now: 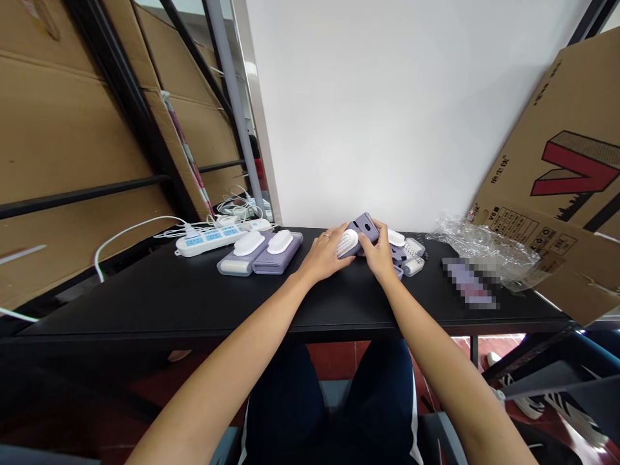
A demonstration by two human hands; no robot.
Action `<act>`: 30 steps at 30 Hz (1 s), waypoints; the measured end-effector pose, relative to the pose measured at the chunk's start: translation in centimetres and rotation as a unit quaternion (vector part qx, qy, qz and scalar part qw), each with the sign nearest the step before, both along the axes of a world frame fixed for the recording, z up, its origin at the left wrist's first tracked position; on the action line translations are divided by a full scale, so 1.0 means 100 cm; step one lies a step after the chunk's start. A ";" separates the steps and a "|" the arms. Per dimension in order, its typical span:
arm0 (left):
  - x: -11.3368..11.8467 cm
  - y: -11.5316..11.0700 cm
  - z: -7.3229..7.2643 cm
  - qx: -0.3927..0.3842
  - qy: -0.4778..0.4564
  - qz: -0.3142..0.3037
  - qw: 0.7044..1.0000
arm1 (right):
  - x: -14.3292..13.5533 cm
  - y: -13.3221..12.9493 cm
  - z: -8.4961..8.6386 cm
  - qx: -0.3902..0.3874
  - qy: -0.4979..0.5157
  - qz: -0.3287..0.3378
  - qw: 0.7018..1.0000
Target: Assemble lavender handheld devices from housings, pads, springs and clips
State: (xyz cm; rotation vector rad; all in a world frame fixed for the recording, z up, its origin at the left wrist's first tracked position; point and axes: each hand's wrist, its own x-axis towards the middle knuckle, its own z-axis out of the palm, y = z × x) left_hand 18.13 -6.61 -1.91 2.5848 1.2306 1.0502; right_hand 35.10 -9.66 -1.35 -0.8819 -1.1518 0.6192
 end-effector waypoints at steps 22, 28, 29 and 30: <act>-0.001 -0.001 -0.001 0.006 -0.039 -0.013 0.999 | 0.007 0.007 -0.005 -0.038 -0.168 0.008 0.985; 0.000 0.003 -0.003 0.012 -0.036 -0.020 0.999 | 0.006 0.006 -0.003 -0.056 -0.124 0.029 0.990; 0.000 0.004 -0.004 0.014 -0.033 -0.022 0.999 | 0.006 0.006 -0.003 -0.056 -0.121 0.030 0.991; 0.000 0.005 -0.004 0.016 -0.030 -0.024 0.999 | 0.006 0.005 -0.003 -0.058 -0.119 0.032 0.991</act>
